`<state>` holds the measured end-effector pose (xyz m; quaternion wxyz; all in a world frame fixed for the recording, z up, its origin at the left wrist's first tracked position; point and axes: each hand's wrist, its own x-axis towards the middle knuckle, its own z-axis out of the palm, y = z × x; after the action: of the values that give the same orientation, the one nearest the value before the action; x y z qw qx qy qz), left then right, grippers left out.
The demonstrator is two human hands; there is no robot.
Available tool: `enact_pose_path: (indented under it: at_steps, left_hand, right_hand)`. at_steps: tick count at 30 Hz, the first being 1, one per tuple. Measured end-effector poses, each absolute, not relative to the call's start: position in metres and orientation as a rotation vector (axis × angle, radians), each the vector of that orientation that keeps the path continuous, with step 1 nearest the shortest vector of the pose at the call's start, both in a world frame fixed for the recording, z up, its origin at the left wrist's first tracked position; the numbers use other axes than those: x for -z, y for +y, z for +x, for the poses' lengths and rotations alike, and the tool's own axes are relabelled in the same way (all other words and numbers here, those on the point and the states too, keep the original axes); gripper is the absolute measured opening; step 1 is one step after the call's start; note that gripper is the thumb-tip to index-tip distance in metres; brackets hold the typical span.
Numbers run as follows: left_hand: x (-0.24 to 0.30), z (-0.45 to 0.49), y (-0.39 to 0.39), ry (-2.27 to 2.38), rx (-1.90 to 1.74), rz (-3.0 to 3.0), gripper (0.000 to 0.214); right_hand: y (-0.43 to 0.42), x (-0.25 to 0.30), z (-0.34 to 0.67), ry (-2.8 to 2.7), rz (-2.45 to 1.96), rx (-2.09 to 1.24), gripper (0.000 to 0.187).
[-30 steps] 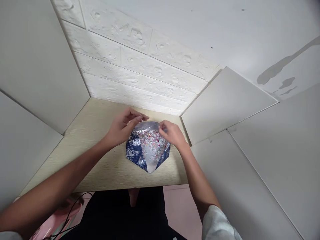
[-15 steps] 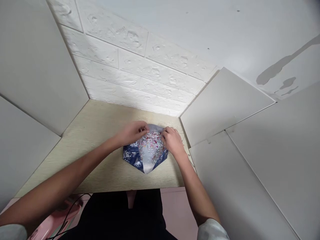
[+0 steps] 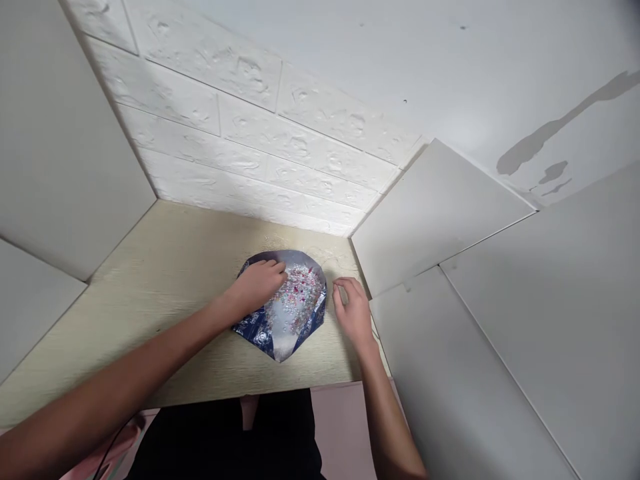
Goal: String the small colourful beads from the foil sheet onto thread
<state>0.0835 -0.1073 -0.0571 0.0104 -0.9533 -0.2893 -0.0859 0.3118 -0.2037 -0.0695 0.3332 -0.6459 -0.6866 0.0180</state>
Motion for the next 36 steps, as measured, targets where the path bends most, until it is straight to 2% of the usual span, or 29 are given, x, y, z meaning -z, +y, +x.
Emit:
enact_pose_path:
  at_steps: [5, 14, 19, 22, 29, 36]
  left_hand:
    - [0.064, 0.090, -0.104, -0.937, 0.271, -2.946, 0.022]
    - [0.074, 0.089, -0.107, -0.916, 0.314, -2.995, 0.021]
    - [0.075, 0.090, -0.109, -0.939, 0.283, -3.023, 0.018]
    - [0.077, 0.088, -0.110, -0.916, 0.316, -3.023, 0.017]
    - [0.083, 0.081, -0.113, -0.923, 0.718, -3.004, 0.019]
    - [0.087, 0.084, -0.117, -0.966, 0.911, -3.052, 0.022]
  right_hand:
    - [-0.183, 0.088, 0.324, -1.862, -1.728, -0.126, 0.022]
    - [-0.090, 0.083, 0.304, -1.933, -1.782, -0.115, 0.033]
    - [-0.074, 0.089, 0.300, -1.997, -1.825, -0.153, 0.014]
    - [-0.075, 0.087, 0.300, -1.971, -1.832, -0.151, 0.015]
    - [-0.070, 0.053, 0.311, -1.694, -1.697, -0.174, 0.020]
    - [-0.067, -0.001, 0.314, -1.499, -1.497, -0.263, 0.028]
